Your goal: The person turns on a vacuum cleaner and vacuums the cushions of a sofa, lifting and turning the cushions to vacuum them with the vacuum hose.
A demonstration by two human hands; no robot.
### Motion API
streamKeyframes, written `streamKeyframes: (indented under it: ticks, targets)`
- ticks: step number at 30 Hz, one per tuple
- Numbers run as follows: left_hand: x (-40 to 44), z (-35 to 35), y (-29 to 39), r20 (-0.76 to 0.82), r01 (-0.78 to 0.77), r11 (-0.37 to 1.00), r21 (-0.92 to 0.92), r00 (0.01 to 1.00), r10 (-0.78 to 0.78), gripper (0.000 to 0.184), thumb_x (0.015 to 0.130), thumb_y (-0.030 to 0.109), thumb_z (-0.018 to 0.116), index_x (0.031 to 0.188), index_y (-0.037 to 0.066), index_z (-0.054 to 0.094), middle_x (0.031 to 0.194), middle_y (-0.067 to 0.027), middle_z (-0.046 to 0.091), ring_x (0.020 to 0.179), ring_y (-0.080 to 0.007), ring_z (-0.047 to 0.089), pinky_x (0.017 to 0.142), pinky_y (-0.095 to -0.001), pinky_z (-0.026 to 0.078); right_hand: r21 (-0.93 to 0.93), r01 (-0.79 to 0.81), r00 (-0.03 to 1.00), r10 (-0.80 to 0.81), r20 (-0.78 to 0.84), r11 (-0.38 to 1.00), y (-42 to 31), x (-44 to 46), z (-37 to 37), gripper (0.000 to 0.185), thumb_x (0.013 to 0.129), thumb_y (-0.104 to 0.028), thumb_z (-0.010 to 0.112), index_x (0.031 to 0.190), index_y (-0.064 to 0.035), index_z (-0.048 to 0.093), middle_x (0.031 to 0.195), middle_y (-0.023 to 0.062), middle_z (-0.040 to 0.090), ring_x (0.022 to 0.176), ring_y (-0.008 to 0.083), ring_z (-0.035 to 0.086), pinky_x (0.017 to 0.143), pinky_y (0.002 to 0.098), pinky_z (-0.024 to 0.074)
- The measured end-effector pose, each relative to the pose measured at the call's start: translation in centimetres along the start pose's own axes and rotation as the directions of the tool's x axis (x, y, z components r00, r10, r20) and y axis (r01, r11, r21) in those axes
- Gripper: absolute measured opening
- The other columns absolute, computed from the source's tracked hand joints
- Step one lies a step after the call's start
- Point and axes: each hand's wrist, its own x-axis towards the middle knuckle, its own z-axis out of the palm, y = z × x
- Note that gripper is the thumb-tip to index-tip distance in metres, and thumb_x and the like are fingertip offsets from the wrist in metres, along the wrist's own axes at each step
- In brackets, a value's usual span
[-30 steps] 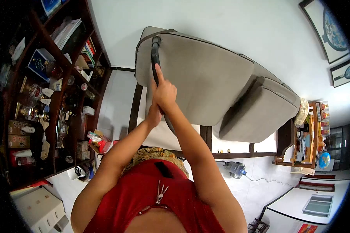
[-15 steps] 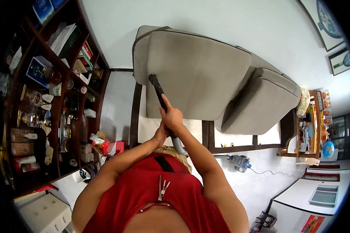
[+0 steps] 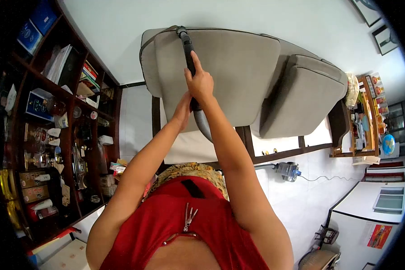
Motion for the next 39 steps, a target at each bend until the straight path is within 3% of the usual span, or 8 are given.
streamKeyframes:
  ticks: [5,16,20,23,26,30,32,39]
  targets:
    - [-2.4,0.6,-3.8,0.052,0.011,1.0,0.028,0.999,-0.012,0.064,0.099,0.059,0.045,0.138,0.008,0.043,0.126,-0.0046,0.051,0.12,-0.0163,0.045,0.108,-0.0355,0.03,0.054,0.024,0.999,-0.026,0.029,0.998,3.2,-4.0,-0.5,0.067,0.09,-0.029,0.062,0.15,-0.0347,0.032,0.075,0.0241,0.066,0.072,0.0448,0.065,0.067,0.0508,0.0506]
    - [-8.0,-3.3,-15.5,0.137,0.415,0.859,0.299,0.872,-0.469,0.06,0.101,0.052,0.044,0.145,0.011,0.039,0.136,-0.0068,0.054,0.126,-0.0207,0.049,0.101,-0.0409,0.038,-0.097,0.005,0.987,0.011,0.16,0.995,12.6,-16.3,2.5,0.067,0.091,-0.025,0.063,0.15,-0.0323,0.034,0.074,0.024,0.066,0.068,0.044,0.066,0.06,0.048,0.0514]
    - [-9.1,-3.8,-15.6,0.107,0.569,0.812,0.128,0.806,-0.582,0.046,0.103,0.047,0.041,0.132,0.013,0.052,0.121,-0.0047,0.061,0.113,-0.0198,0.058,0.095,-0.037,0.044,-0.078,-0.12,0.964,0.135,0.228,0.99,14.4,-19.0,3.1,0.067,0.091,-0.025,0.063,0.15,-0.0331,0.034,0.07,0.0227,0.066,0.067,0.043,0.065,0.059,0.0476,0.0501]
    - [-9.0,-5.9,-18.9,0.017,0.576,0.807,-0.132,0.815,-0.579,0.046,0.101,0.051,0.044,0.124,0.014,0.058,0.118,-0.004,0.064,0.112,-0.0187,0.058,0.095,-0.0362,0.044,-0.073,-0.182,0.941,0.195,0.276,0.981,14.4,-20.0,2.7,0.067,0.091,-0.024,0.063,0.15,-0.0314,0.035,0.074,0.0226,0.067,0.069,0.0423,0.066,0.061,0.0469,0.0504]
    - [-7.8,-5.8,-17.5,-0.156,0.433,0.886,-0.168,0.875,-0.458,0.051,0.1,0.055,0.043,0.123,0.012,0.058,0.114,-0.0045,0.065,0.108,-0.0182,0.06,0.093,-0.0341,0.046,0.116,-0.061,0.98,0.038,0.193,0.991,12.1,-20.9,2.0,0.067,0.09,-0.021,0.064,0.15,-0.0272,0.037,0.082,0.023,0.068,0.073,0.0419,0.067,0.063,0.0459,0.0514]
    - [-6.7,-1.1,-6.7,-0.273,0.077,0.973,-0.216,0.952,-0.135,0.047,0.102,0.054,0.041,0.116,0.013,0.059,0.104,-0.0037,0.065,0.102,-0.0162,0.06,0.091,-0.0356,0.047,0.213,0.078,0.992,-0.096,0.078,0.974,8.8,-18.7,3.6,0.066,0.088,-0.02,0.064,0.149,-0.0208,0.039,0.097,0.023,0.068,0.079,0.0419,0.067,0.068,0.0454,0.0538]
    - [-4.6,-2.0,-4.5,-0.118,0.002,0.98,-0.197,0.993,-0.025,0.045,0.101,0.051,0.045,0.113,0.009,0.058,0.103,-0.0057,0.065,0.099,-0.0186,0.062,0.088,-0.0353,0.049,0.158,0.02,0.995,-0.036,0.093,0.987,7.4,-16.9,5.2,0.066,0.088,-0.021,0.064,0.149,-0.0212,0.038,0.097,0.0224,0.069,0.08,0.0426,0.066,0.068,0.0473,0.0533]
    - [0.2,-5.5,-6.1,-0.225,0.163,0.978,0.131,0.966,-0.13,0.043,0.097,0.048,0.057,0.109,0.007,0.055,0.096,-0.0025,0.057,0.093,-0.016,0.055,0.081,-0.0337,0.045,0.192,-0.063,0.989,0.036,0.14,0.979,10.2,-16.7,7.0,0.066,0.088,-0.027,0.065,0.148,-0.0294,0.036,0.093,0.0218,0.069,0.078,0.0436,0.066,0.066,0.0513,0.0528]
